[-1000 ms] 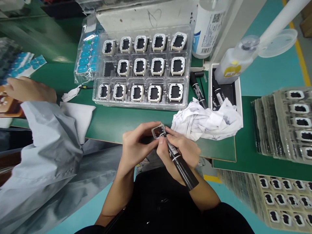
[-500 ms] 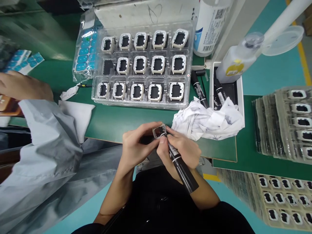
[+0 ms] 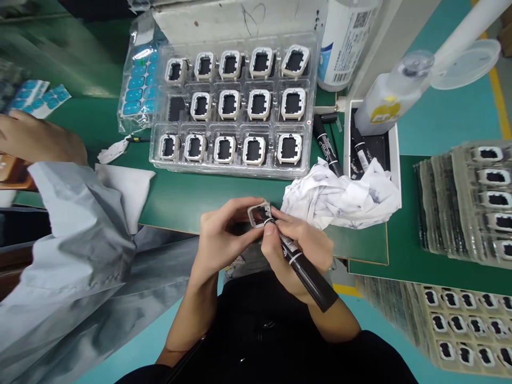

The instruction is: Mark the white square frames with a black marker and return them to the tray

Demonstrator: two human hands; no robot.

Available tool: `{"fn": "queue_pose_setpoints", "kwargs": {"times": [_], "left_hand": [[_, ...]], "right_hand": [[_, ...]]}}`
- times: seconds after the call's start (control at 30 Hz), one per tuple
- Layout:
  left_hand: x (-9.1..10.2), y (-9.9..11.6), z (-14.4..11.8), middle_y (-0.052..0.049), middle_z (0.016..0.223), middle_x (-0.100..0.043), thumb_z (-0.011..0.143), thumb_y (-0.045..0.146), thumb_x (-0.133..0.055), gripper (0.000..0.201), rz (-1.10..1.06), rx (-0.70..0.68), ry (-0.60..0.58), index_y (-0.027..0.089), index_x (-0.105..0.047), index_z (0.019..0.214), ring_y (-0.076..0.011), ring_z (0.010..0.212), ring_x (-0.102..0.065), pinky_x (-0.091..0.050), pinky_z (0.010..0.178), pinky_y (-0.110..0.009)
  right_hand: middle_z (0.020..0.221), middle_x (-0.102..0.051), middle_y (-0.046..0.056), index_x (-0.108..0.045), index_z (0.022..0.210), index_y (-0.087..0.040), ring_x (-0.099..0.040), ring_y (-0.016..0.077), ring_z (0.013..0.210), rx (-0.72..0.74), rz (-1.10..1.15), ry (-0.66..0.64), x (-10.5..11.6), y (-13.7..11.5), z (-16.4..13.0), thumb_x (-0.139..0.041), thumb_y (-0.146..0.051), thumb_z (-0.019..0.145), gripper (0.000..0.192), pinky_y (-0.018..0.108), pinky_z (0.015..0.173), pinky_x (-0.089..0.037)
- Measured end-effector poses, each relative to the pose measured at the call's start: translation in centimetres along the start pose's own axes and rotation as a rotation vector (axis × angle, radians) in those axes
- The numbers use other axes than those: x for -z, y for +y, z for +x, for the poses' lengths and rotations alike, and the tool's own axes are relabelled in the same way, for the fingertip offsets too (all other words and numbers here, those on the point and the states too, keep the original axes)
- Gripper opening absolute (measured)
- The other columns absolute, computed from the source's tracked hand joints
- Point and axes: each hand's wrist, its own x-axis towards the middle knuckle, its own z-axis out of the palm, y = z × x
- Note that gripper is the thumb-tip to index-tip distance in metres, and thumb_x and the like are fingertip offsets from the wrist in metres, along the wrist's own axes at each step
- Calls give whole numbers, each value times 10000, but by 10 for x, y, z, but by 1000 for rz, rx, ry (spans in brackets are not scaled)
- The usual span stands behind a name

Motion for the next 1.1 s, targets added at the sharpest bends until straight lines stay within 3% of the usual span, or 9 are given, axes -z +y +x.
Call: {"fn": "queue_pose_setpoints", "kwargs": {"times": [0.17,0.57,1.1], "left_hand": [[1,0,0,-47,1173,-931,962,367,-1015,517,-58,60,-5,248,-817,1424,-222,993,-937,-785,938,-280],[-2,0,-2,-27,1254,-925,1009,206,-943,428,23,-49,35,270,-822,1415,-169,997,-917,-749,961,-222],[0,-1,-4,-35,1290,-930,1061,276,-904,387,132,-62,19,300,-827,1440,-204,1024,-927,-758,959,-267]], "right_hand": [[862,-871,-18,-779,1017,-283,-872,266,670,-43,28,9,2,2,-3,-856,-245,1072,101,344,684,-788],[928,-892,-2,-792,1046,-279,-881,266,692,7,-2,23,-3,1,-2,-876,-191,1043,122,336,684,-785],[915,-888,-4,-789,1055,-274,-867,248,666,6,-40,3,-2,0,-1,-860,-212,1072,96,339,712,-791]]}}
